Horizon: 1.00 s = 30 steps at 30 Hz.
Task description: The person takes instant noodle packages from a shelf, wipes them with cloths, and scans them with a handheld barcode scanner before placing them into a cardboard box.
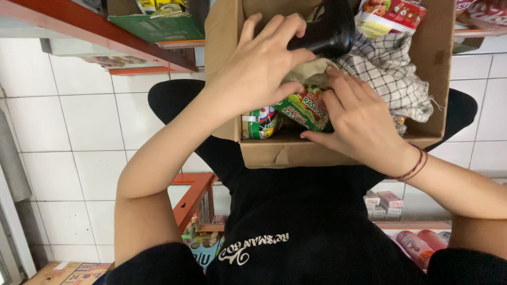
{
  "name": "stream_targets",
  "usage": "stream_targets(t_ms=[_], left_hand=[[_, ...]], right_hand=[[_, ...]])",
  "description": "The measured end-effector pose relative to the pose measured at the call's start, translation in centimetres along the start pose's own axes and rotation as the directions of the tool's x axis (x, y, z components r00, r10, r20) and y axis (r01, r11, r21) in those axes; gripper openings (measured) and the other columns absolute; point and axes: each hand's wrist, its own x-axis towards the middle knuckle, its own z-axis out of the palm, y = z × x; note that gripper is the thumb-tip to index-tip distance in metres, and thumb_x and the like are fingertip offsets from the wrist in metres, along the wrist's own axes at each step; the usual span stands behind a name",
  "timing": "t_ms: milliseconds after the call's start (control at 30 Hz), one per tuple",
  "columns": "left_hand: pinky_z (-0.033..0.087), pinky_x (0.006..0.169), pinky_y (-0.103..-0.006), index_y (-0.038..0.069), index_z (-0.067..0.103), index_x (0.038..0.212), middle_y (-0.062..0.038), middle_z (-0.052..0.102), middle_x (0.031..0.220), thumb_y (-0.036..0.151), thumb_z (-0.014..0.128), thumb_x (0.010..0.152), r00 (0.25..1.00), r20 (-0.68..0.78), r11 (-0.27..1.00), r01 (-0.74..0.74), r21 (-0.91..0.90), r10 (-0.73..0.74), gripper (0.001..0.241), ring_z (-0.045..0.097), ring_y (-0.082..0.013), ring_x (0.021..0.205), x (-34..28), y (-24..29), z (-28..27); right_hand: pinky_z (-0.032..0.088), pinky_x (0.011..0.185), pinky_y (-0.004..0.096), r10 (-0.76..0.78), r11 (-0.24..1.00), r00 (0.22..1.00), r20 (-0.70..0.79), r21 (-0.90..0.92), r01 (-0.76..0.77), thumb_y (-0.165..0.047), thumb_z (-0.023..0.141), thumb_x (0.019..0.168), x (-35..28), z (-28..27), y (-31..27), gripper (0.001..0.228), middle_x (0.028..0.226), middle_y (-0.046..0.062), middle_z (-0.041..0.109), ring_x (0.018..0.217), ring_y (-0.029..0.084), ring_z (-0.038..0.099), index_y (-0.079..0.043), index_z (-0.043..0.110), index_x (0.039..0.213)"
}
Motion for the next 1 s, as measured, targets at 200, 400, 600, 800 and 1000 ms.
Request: stream_targets(t_ms=[200, 400, 600, 800, 1000], left_hand=[[0.032, 0.112, -0.061, 0.003, 0.073, 0.095, -0.008, 0.051, 0.128, 0.013, 0.082, 0.083, 0.998, -0.014, 0.996, -0.054, 0.075, 0.055, 0.018, 0.049, -0.0245, 0.129, 1.6, -0.3, 1.7], [0.033, 0.113, -0.0562, 0.001, 0.068, 0.091, -0.011, 0.054, 0.124, 0.011, 0.077, 0.083, 0.997, -0.006, 0.993, -0.076, -0.086, 0.076, 0.016, 0.051, -0.0277, 0.128, 1.8, 0.1, -0.9], [0.05, 0.083, -0.0346, -0.001, 0.063, 0.111, -0.011, 0.064, 0.11, 0.017, 0.061, 0.095, 0.939, 0.16, 0.784, 0.344, -0.517, -0.306, 0.024, 0.064, -0.0245, 0.091, 1.4, 0.0, -3.6], [0.054, 0.111, -0.0371, 0.0, 0.054, 0.142, -0.013, 0.065, 0.136, 0.029, 0.062, 0.105, 0.851, 0.028, -0.049, 0.003, -0.999, -0.524, 0.048, 0.065, -0.0223, 0.125, -0.5, -0.2, -2.9], [0.051, 0.118, -0.0425, 0.003, 0.048, 0.152, -0.013, 0.061, 0.144, 0.046, 0.061, 0.106, 0.86, -0.128, -0.351, -0.332, -0.875, -0.494, 0.064, 0.062, -0.0265, 0.134, -2.7, -0.6, -2.3]], right_hand=[[0.045, 0.11, 0.047, 0.009, 1.0, 1.0, -0.023, 0.02, -0.008, -0.036, 0.091, 0.064, -1.4, -0.3, 0.3, 0.066, 0.128, 0.021, 0.06, 0.13, 0.038, 0.056, 0.007, 0.067, 0.108], [0.047, 0.089, 0.042, 0.029, 0.993, 0.998, -0.06, -0.114, -0.035, -0.028, 0.086, 0.081, -3.4, 0.0, 0.4, 0.035, 0.109, 0.012, 0.061, 0.108, 0.03, 0.058, -0.003, 0.068, 0.096], [0.048, 0.08, 0.04, -0.003, 0.999, 1.0, 0.026, -0.033, 0.004, -0.034, 0.084, 0.08, -4.3, 0.1, 1.7, 0.036, 0.093, 0.008, 0.061, 0.093, 0.027, 0.059, -0.004, 0.068, 0.09], [0.049, 0.092, 0.04, -0.126, 0.974, 0.989, 0.077, 0.199, 0.109, -0.023, 0.079, 0.078, -4.1, -1.4, 3.8, 0.029, 0.109, 0.009, 0.065, 0.108, 0.03, 0.061, -0.004, 0.072, 0.099], [0.047, 0.099, 0.04, -0.3, 0.95, 0.951, 0.082, 0.116, 0.289, -0.011, 0.076, 0.064, -3.7, -1.4, 4.9, 0.035, 0.122, 0.008, 0.066, 0.12, 0.028, 0.059, -0.012, 0.076, 0.099]])
